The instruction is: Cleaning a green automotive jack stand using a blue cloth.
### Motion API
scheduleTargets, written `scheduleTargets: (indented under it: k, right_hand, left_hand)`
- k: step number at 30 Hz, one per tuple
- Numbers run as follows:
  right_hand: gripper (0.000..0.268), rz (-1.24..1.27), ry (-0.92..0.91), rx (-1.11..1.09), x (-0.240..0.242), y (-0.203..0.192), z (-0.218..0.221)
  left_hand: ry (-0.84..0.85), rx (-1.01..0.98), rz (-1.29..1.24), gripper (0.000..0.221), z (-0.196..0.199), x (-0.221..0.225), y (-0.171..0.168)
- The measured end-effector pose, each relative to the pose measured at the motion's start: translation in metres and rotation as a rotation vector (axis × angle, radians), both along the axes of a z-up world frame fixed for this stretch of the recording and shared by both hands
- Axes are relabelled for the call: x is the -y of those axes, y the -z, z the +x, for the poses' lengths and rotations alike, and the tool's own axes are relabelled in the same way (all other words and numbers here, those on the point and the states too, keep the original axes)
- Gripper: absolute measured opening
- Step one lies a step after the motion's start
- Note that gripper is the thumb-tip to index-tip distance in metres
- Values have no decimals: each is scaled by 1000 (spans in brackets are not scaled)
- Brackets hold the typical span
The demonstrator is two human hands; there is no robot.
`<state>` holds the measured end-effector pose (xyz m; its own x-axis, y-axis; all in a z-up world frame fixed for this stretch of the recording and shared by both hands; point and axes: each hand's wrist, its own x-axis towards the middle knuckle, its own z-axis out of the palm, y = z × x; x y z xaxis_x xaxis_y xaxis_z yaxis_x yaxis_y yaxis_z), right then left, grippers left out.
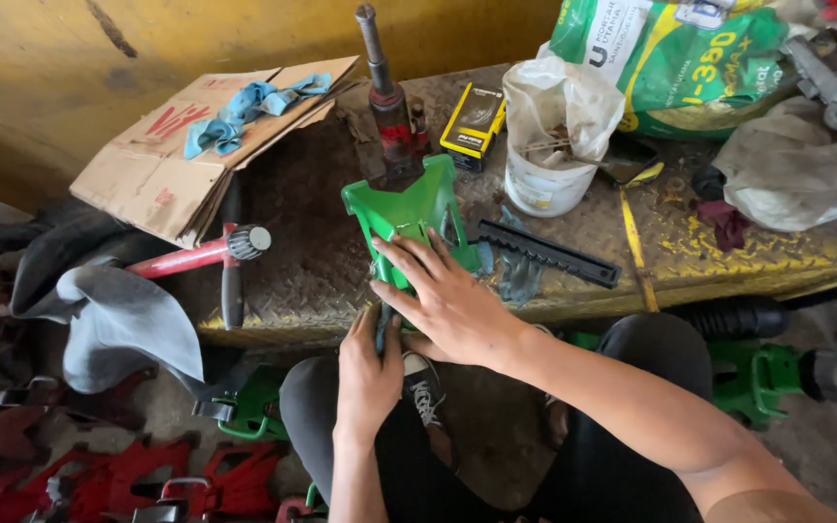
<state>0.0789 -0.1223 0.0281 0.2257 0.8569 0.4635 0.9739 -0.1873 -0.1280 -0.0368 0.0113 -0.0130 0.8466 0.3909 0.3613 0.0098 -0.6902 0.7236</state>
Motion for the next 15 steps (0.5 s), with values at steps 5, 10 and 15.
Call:
scheduleTargets:
  k: [5, 10, 15]
  right_hand:
    - [63, -61, 89, 15, -6, 4, -7]
    - [70, -44, 120, 62, -8, 6, -9]
    - [68, -31, 116, 43, -9, 6, -9]
  left_hand:
    - [58, -32, -485, 29, 16, -22, 52]
    - [112, 19, -563, 35, 21, -25, 62]
    - [48, 57, -479, 34, 22, -30, 69]
